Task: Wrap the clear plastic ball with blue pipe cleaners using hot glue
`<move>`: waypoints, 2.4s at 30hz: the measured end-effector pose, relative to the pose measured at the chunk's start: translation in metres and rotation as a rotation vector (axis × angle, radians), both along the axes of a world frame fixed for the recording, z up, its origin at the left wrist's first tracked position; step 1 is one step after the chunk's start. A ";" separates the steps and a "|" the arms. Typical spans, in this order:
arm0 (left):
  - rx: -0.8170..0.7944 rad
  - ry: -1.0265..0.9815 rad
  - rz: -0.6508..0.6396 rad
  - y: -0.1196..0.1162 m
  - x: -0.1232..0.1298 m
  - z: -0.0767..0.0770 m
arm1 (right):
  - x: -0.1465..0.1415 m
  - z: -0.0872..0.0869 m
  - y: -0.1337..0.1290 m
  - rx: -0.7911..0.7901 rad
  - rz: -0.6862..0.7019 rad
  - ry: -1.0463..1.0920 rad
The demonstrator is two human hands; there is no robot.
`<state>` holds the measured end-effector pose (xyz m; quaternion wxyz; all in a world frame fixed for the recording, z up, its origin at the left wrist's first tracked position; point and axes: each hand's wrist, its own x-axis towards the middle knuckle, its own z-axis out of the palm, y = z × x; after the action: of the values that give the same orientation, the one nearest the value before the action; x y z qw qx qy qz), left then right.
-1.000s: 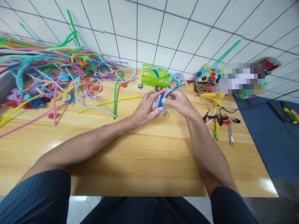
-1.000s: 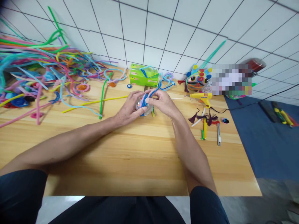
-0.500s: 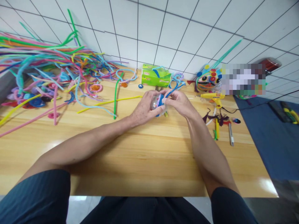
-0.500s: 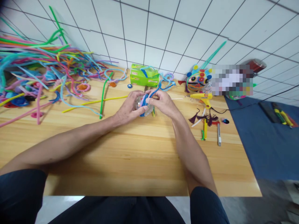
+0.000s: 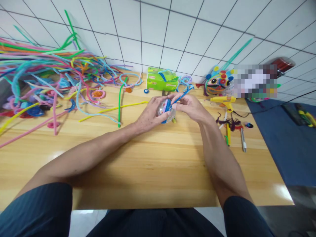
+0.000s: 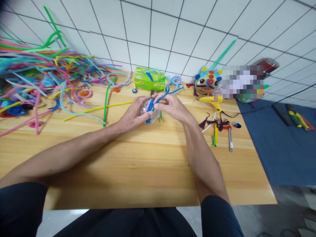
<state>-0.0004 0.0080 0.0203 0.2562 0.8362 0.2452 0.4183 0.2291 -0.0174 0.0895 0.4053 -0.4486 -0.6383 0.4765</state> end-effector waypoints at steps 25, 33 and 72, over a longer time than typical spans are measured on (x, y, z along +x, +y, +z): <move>0.026 0.037 0.006 0.001 -0.001 -0.003 | -0.018 0.001 -0.005 0.005 -0.201 -0.260; 0.009 0.053 -0.024 -0.001 -0.003 -0.001 | -0.019 -0.002 -0.005 -0.002 -0.226 -0.203; -0.044 -0.019 -0.048 0.000 -0.001 0.004 | -0.017 -0.007 0.001 -0.069 -0.133 0.095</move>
<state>-0.0018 0.0082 0.0239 0.2866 0.8320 0.2317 0.4146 0.2118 -0.0169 0.0821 0.4499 -0.4807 -0.5704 0.4911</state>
